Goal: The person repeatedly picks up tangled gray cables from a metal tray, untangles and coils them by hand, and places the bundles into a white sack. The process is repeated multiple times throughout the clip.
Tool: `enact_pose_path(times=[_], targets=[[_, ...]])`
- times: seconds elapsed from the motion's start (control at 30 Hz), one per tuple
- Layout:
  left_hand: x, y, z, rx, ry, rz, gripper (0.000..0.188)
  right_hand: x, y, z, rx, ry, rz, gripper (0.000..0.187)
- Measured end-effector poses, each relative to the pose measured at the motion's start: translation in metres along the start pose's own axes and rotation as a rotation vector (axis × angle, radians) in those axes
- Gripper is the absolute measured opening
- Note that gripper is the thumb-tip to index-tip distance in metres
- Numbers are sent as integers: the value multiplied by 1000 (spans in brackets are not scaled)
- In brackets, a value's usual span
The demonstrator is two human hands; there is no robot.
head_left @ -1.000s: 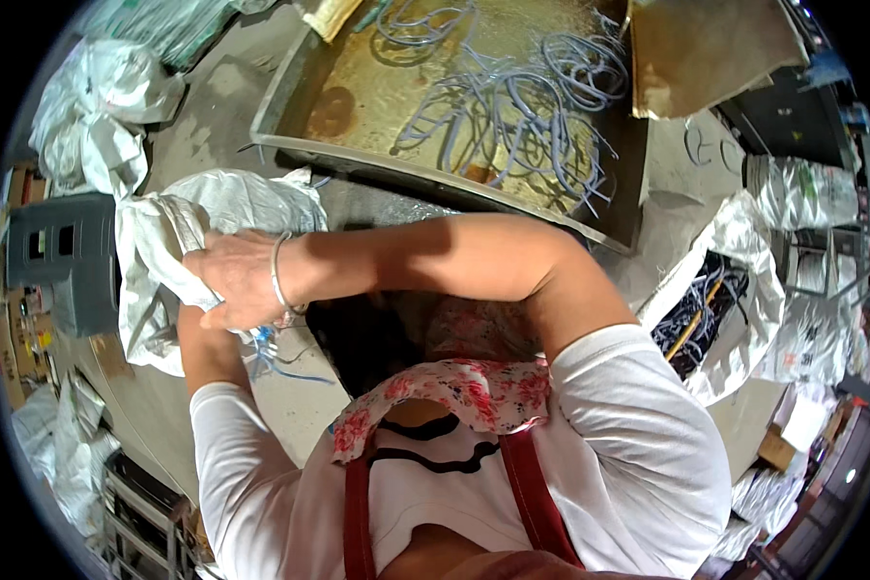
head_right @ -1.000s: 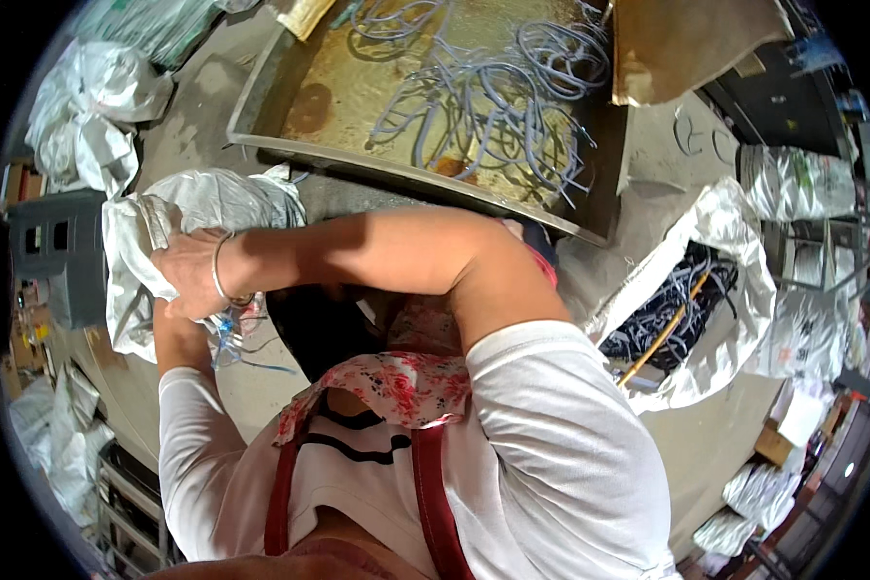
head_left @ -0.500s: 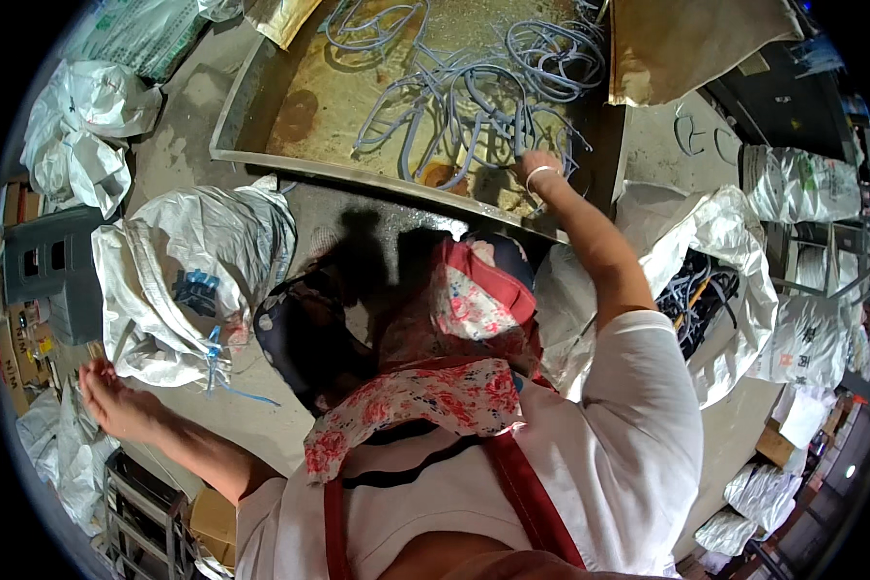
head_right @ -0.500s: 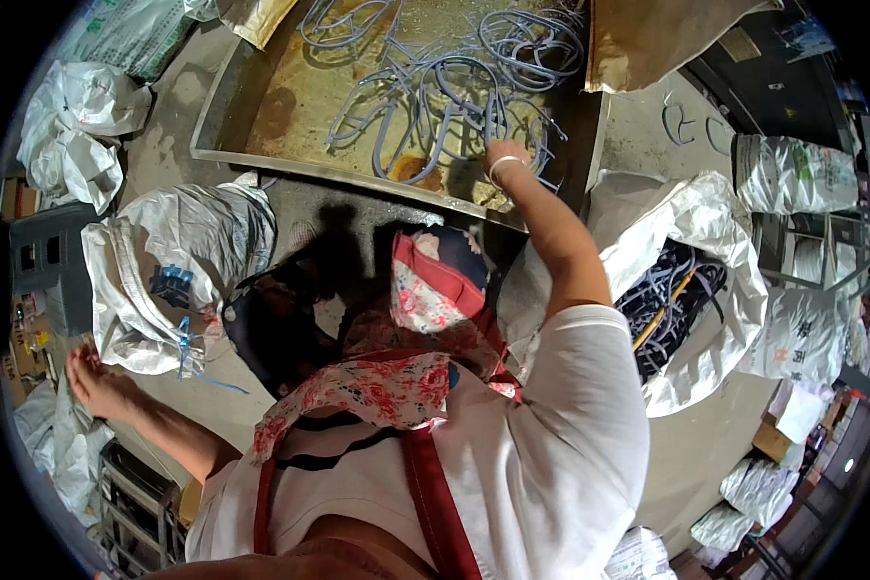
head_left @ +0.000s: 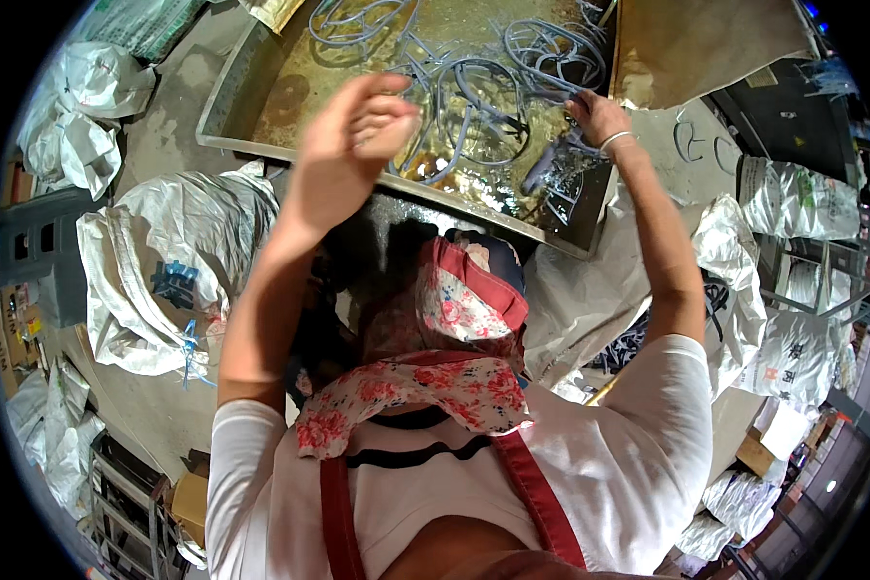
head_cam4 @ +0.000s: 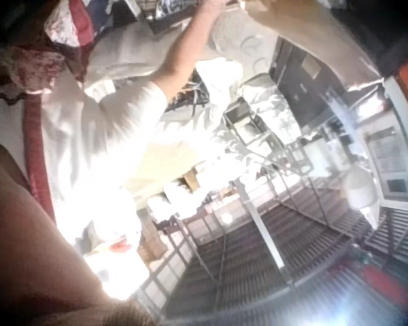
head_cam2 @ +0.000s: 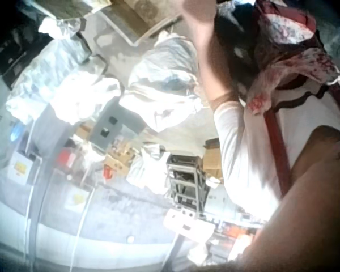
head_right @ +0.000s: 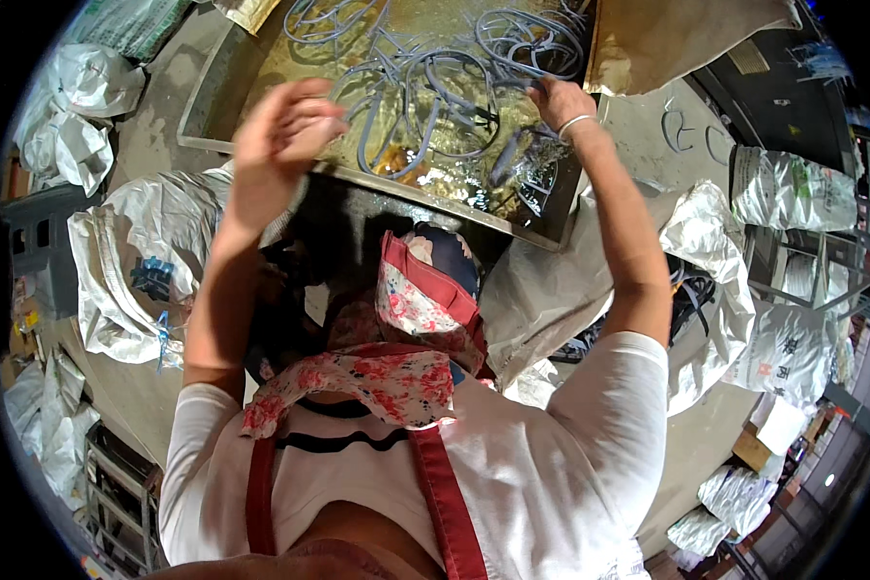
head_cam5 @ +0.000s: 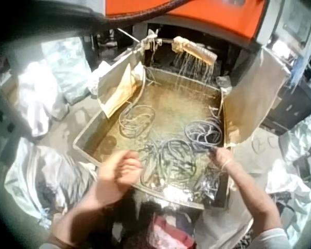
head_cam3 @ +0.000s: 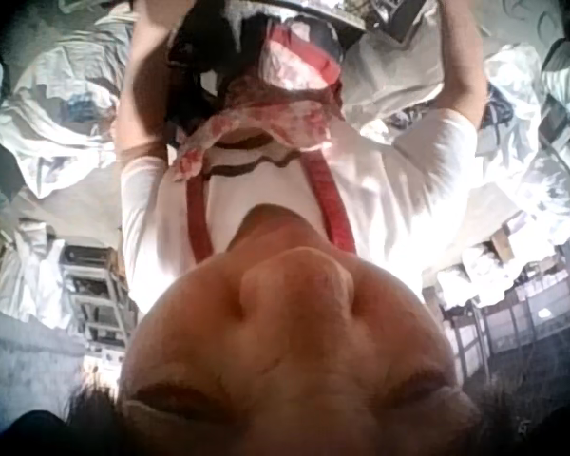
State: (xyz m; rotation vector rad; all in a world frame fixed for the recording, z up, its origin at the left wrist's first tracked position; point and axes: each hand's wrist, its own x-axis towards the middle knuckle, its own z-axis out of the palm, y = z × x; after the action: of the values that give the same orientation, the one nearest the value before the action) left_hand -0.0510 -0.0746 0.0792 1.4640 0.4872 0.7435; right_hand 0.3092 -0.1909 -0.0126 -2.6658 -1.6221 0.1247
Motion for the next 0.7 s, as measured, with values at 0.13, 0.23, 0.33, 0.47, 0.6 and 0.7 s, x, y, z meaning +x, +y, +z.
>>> enact_pose_path(times=[0.13,0.23,0.33,0.47,0.6,0.7], targets=[[29,-65,21,193,-69,-223,23,-10,-63,-75,-99,-99,-355,29],[38,-88,45,446,-14,125,38,-17,-112,-101,-2,-180,-480,29],[48,-119,54,376,52,56,40,-13,-136,-102,187,-120,-659,31],[61,-127,34,252,86,-242,22,11,-115,-81,800,136,-385,34],[69,-135,2,-17,211,-387,28,-8,-28,7,1166,-531,-1,51],[69,-130,-14,-196,266,-528,32,-62,-50,64,1384,-733,-16,82]])
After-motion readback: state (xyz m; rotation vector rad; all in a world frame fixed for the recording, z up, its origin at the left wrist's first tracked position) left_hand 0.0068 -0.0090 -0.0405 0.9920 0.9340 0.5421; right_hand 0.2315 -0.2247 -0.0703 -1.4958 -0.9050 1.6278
